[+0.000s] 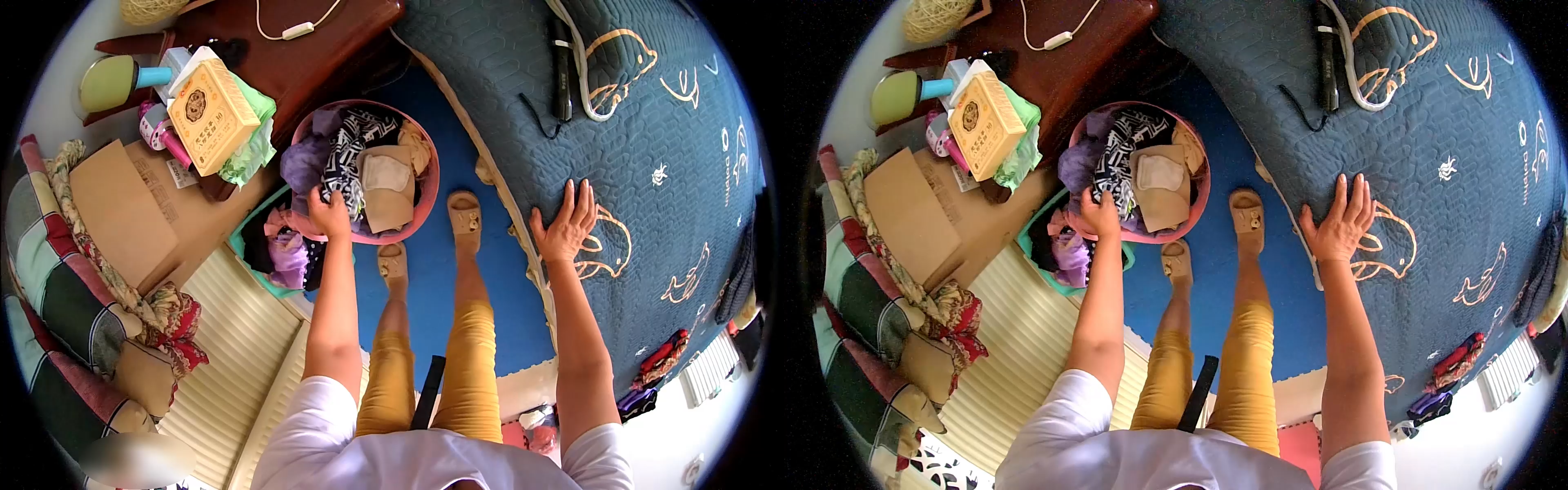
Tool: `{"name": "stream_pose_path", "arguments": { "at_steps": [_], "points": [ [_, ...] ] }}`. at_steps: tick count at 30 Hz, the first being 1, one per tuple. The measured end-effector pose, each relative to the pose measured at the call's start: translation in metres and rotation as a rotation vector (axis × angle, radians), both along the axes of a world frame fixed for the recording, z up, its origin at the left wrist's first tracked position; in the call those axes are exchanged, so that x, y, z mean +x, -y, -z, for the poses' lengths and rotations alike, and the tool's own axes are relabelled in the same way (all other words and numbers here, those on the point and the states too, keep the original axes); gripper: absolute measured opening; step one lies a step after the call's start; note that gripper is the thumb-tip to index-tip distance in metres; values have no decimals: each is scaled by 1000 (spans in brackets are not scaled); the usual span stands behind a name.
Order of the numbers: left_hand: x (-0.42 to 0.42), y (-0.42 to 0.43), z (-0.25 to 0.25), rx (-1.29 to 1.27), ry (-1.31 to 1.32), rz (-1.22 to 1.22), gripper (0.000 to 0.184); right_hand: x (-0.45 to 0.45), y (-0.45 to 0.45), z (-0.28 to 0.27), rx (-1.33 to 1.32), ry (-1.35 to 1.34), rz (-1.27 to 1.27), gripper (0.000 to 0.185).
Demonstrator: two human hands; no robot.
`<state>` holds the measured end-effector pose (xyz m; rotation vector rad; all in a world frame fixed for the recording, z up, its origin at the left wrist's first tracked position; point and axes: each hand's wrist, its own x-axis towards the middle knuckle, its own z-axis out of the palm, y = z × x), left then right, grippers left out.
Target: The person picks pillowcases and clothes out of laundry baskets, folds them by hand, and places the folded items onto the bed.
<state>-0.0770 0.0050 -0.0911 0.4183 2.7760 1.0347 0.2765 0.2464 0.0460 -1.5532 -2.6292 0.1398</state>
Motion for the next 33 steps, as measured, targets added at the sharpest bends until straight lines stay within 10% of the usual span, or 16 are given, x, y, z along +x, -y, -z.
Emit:
{"name": "stream_pose_path", "arguments": {
  "at_steps": [7, 12, 17, 24, 30, 33],
  "points": [
    [64, -21, -11, -338, 406, 352, 41, 0, 1, 1, -13, 24, -1, 77],
    [97, -38, -29, -509, 173, 339, 50, 0, 1, 1, -23, 24, 2, 78],
    [103, 11, -24, -140, -55, 1, 35, -1, 1, 0, -12, 32, -2, 78],
    [45, 4, -72, -393, -457, 57, 77, -2, 2, 1, 23, 21, -19, 78],
    [-15, -61, -63, -798, 33, -46, 101, -2, 3, 4, 49, 24, -16, 75],
    [-9, -57, -32, -699, -267, -31, 100, -3, 3, 4, 49, 14, -17, 75]
  ]
}}
